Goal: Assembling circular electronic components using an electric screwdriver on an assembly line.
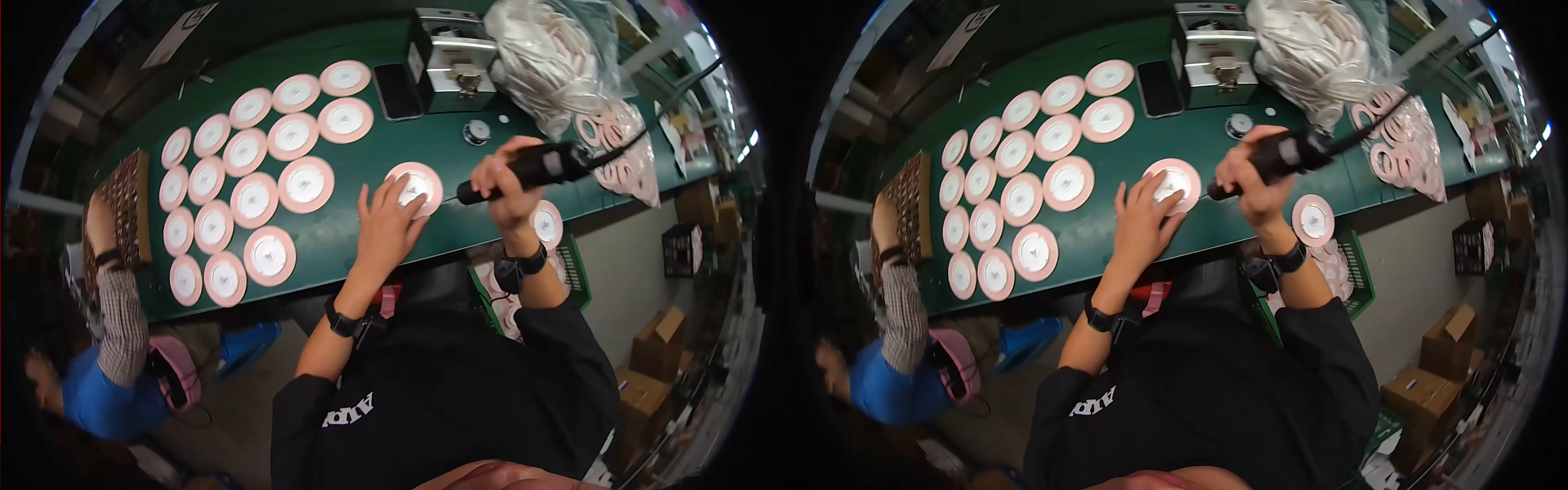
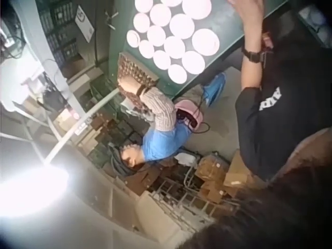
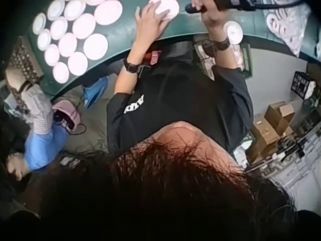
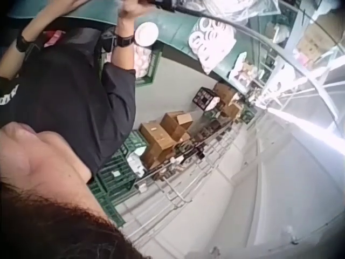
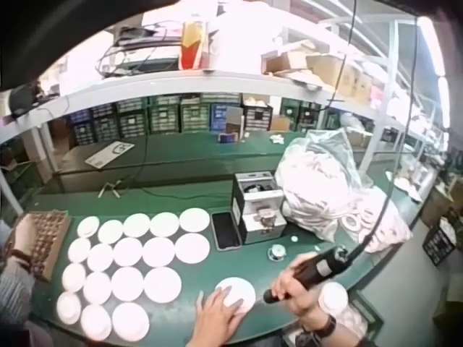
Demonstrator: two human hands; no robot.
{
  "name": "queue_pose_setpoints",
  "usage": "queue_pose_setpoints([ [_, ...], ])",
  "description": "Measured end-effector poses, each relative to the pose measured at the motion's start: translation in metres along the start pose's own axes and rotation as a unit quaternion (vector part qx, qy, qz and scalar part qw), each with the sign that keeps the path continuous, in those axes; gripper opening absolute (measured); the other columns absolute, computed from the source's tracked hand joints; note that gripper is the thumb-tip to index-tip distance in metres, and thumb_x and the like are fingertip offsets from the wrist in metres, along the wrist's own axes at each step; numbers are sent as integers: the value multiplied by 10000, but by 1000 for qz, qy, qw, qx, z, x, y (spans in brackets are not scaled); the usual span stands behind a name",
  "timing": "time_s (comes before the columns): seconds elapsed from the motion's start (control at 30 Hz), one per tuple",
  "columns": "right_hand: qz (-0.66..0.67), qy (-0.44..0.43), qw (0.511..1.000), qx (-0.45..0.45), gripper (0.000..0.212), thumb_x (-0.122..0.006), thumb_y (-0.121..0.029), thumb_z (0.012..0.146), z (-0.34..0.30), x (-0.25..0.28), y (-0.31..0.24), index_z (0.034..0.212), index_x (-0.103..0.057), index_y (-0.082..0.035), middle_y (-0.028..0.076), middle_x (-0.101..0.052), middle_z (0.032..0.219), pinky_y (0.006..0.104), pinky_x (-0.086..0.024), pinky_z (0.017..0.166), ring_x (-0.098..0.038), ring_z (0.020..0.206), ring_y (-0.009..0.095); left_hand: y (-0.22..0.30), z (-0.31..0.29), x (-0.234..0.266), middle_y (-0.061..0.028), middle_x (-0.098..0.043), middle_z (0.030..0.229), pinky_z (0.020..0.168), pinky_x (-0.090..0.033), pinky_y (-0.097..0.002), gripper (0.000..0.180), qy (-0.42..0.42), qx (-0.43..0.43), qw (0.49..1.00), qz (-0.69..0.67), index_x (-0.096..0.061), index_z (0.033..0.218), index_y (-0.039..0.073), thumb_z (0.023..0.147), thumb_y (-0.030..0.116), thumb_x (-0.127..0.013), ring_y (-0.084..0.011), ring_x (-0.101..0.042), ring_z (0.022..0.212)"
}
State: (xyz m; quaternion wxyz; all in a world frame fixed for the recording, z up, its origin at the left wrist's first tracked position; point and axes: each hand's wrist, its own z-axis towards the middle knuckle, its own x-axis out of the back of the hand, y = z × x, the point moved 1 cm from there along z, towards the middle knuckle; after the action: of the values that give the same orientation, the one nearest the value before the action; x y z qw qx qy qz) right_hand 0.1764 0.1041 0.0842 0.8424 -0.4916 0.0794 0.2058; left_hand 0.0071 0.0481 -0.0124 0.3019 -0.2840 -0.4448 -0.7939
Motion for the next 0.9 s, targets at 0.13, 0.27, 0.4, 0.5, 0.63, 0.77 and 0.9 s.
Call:
queue_pose_setpoints([
  [0.13,-137,128,976,109,274,-529,42,900,3,57,-42,1151,-449,-36,56,-487,698,326,-449,532,-443,502,142,2,-2,2,-112,-515,1422,1134,-221,-607,349,-2,13,1000,15,-713,1159,177,822,264,-748,-325,-446,1340],
  [0.27,-212,205,950,103,270,-560,45,897,-14,119,-57,1142,-470,-26,49,-494,709,329,-452,537,-453,520,134,3,-3,0,-122,-514,1422,1136,-221,-609,357,-6,12,1000,18,-711,1164,170,821,262,-746,-330,-442,1340],
  [0.4,-253,287,919,97,265,-589,48,895,-49,162,-82,1136,-490,-4,47,-500,706,332,-451,547,-468,531,131,1,-4,1,-130,-513,1413,1134,-215,-625,352,-3,18,1000,22,-711,1158,160,824,267,-737,-328,-431,1346],
  [0.5,-299,306,898,102,289,-584,43,898,-68,180,-113,1166,-482,11,48,-495,703,334,-448,553,-463,530,135,2,-2,4,-128,-513,1410,1130,-212,-636,353,-2,15,1000,23,-711,1162,163,825,264,-737,-327,-425,1350],
  [0.63,-227,269,928,124,341,-562,40,903,-54,153,-104,1229,-465,13,52,-485,697,341,-444,559,-458,540,141,-2,-7,15,-120,-501,1417,1118,-205,-662,355,-22,9,999,28,-712,1164,166,823,260,-737,-324,-410,1360],
  [0.77,-98,159,973,135,398,-523,47,909,3,92,-71,1291,-448,-35,59,-482,689,347,-443,558,-459,547,151,-10,-10,17,-129,-482,1436,1121,-208,-645,364,-46,-11,998,49,-708,1164,166,815,261,-752,-347,-404,1359],
  [0.9,-48,75,988,129,331,-554,62,892,94,50,-22,1199,-488,-42,53,-486,680,338,-453,547,-470,531,149,-11,-9,23,-136,-454,1458,1116,-203,-659,360,-50,-24,997,61,-705,1167,176,821,264,-747,-368,-385,1365],
])
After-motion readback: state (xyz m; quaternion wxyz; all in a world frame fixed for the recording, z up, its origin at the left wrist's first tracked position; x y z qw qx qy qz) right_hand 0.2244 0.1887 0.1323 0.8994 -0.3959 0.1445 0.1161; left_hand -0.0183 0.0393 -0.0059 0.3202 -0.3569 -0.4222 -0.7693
